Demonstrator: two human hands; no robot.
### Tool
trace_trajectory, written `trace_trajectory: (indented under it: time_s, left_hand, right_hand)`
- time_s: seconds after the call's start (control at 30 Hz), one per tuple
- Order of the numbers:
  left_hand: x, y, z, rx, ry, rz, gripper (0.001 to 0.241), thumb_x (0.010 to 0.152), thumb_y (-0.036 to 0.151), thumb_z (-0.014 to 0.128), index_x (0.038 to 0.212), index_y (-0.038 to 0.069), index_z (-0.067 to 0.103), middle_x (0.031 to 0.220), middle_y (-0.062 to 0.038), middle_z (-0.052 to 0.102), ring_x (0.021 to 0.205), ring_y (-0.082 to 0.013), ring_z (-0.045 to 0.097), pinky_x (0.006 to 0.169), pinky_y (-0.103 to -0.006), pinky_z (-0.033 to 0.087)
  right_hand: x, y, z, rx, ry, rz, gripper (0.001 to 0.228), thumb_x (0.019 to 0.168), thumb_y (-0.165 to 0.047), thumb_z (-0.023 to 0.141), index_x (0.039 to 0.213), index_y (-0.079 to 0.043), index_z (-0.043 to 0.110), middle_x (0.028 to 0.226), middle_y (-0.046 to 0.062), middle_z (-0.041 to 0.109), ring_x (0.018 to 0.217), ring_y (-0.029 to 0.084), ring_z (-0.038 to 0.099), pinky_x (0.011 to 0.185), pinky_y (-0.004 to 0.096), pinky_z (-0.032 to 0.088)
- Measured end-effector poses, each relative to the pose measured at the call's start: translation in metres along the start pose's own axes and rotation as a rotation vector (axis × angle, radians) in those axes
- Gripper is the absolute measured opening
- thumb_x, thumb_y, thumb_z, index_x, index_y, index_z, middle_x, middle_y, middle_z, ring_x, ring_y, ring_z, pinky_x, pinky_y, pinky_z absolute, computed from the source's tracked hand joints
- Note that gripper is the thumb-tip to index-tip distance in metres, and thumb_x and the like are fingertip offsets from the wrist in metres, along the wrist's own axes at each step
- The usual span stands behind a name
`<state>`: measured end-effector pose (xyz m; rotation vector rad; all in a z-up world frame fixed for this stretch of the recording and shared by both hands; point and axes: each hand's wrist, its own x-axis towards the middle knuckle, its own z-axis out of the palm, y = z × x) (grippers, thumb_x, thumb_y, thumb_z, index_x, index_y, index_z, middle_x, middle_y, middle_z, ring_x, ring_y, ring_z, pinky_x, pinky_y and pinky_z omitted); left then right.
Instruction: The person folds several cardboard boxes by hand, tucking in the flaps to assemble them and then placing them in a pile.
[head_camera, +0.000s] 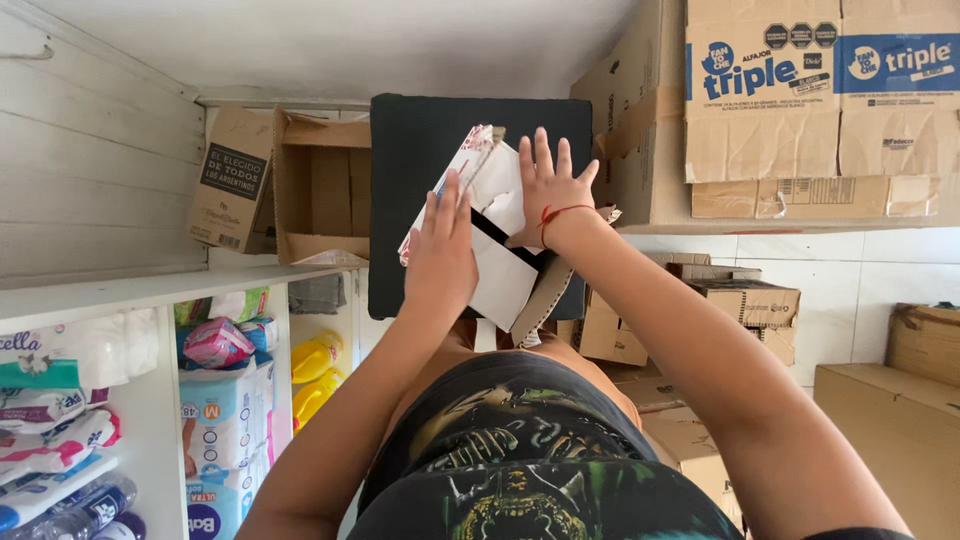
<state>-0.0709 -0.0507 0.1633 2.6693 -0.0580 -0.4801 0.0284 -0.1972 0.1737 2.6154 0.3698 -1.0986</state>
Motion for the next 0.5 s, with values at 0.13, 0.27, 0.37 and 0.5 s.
trace_trajectory:
  time_s: [0.13,0.27,0.37,0.5]
  left_hand:
    - [0.007,-0.012,-0.007,0.01,0.09,0.06,0.073,0.092,-0.004,0.054,0.159,0.001,0.025,0.171,-0.011,0.007,0.153,-0.0361,0.028,0.101,-0.045,0.049]
    - [0.01,-0.015,-0.013,-0.025,0.156,0.049,0.08,0.086,-0.012,0.052,0.16,0.002,0.024,0.171,-0.008,0.009,0.15,-0.0313,0.038,0.081,-0.0374,0.058]
    - [0.01,-0.015,-0.013,0.052,0.156,0.059,0.077,0.09,-0.008,0.054,0.16,0.001,0.024,0.171,-0.01,0.005,0.152,-0.0335,0.033,0.086,-0.0467,0.053]
    - [0.014,-0.002,-0.016,0.093,0.084,0.149,0.078,0.094,0.017,0.061,0.16,-0.001,0.023,0.169,-0.019,-0.008,0.157,-0.0409,0.006,0.114,-0.0673,0.032]
  right_hand:
    - [-0.013,-0.008,-0.015,-0.069,0.027,-0.052,0.127,0.083,-0.054,0.074,0.163,-0.017,-0.017,0.171,0.013,-0.016,0.156,0.043,0.001,0.115,0.071,0.025]
    - [-0.019,0.001,-0.039,0.251,0.043,-0.061,0.102,0.086,-0.016,0.061,0.165,-0.022,-0.003,0.17,0.02,-0.003,0.142,0.046,0.033,0.105,0.055,0.046]
    - [0.005,0.033,-0.044,0.564,0.28,-0.085,0.076,0.089,0.004,0.046,0.159,-0.018,0.027,0.139,0.022,0.04,0.114,0.042,0.06,0.091,0.05,0.056]
    - [0.054,0.067,-0.027,0.678,0.635,-0.123,0.04,0.096,-0.008,0.045,0.124,-0.023,0.069,0.088,0.02,0.073,0.077,0.047,0.066,0.062,0.056,0.054]
